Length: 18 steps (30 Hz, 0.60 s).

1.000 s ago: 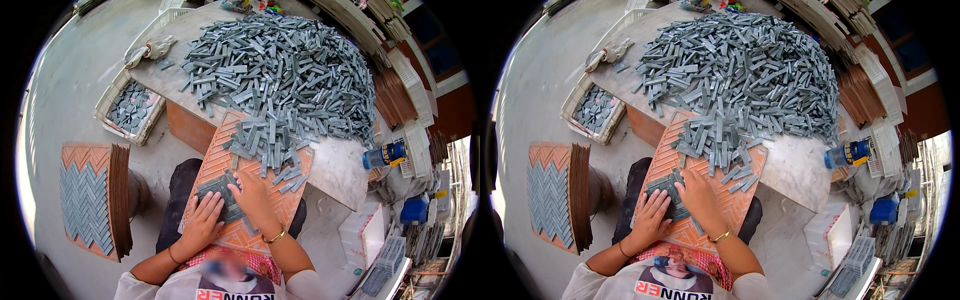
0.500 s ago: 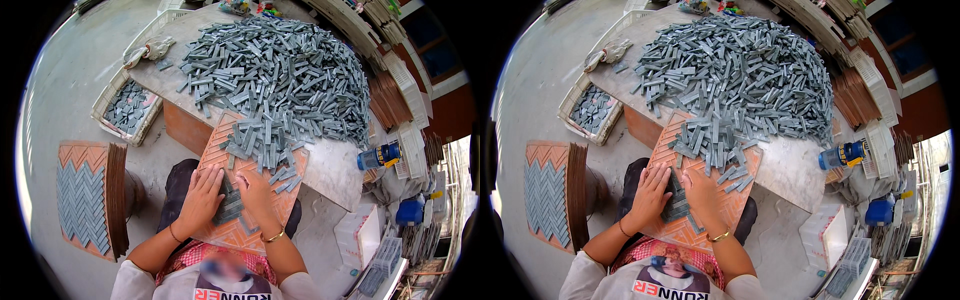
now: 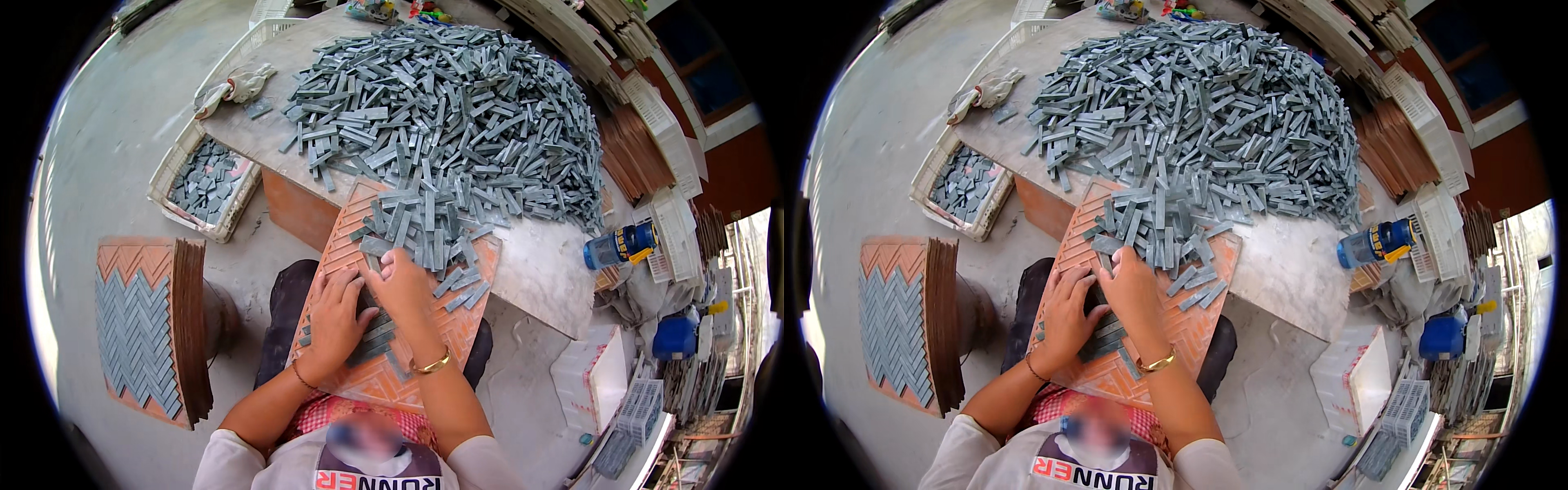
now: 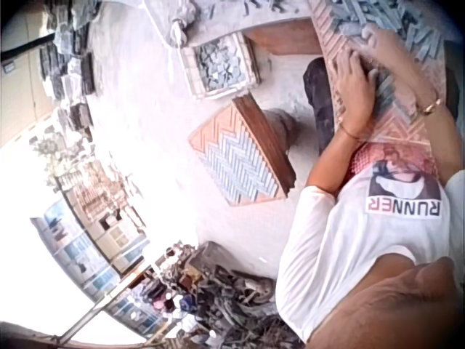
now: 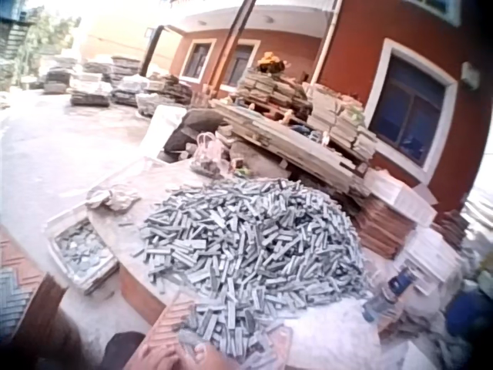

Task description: The person arranges small rectangular tiles onto a board to form a herringbone pattern. They pick tiles from a pile, place them one by one, and occasionally adjust the alignment. The person completes one board and then begins working on a second board.

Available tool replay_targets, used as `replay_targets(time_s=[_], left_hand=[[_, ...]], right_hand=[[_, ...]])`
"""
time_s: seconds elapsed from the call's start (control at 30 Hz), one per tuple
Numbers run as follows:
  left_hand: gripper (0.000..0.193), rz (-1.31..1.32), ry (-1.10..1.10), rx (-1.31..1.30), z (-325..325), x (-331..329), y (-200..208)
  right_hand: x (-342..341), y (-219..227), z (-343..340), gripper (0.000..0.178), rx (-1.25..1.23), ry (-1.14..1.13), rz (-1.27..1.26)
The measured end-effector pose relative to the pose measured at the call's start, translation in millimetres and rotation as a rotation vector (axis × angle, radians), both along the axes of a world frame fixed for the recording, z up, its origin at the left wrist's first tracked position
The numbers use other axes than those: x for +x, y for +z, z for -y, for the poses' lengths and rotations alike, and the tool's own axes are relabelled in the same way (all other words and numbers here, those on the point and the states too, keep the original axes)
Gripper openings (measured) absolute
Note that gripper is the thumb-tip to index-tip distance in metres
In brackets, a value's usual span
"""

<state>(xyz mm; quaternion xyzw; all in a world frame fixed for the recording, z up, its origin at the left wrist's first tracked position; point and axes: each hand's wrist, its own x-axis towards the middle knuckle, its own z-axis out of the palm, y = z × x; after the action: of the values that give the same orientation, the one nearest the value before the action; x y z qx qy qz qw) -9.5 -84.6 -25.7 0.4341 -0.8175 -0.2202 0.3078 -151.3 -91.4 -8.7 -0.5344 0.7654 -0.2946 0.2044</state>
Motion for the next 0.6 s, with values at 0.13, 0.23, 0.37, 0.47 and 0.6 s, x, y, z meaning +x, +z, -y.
replay_targets(time_s=[0.13,0.23,0.37,0.47,0.6], left_hand=[[0.051,-0.043,-0.011,0.006,0.1,-0.6,3.6],[0.045,-0.030,-0.058,-0.020,5.8,5.8,6.5],[0.041,-0.030,-0.056,-0.015,9.1,5.3,7.3],[0.039,-0.091,-0.053,0.018,6.2,0.2,5.2],[0.039,-0.050,-0.078,0.018,8.0,2.8,15.5]], right_hand=[[-34.6,9.5,-25.8,0.018,-0.050,0.095,0.028],[-56.0,13.1,-42.5,0.016,-0.118,0.172,0.099],[-67.8,19.1,-52.4,0.016,-0.071,0.282,0.065],[-72.3,15.0,-55.5,0.018,-0.108,0.310,0.025],[-73.1,22.3,-60.5,0.019,-0.030,0.274,-0.289]])
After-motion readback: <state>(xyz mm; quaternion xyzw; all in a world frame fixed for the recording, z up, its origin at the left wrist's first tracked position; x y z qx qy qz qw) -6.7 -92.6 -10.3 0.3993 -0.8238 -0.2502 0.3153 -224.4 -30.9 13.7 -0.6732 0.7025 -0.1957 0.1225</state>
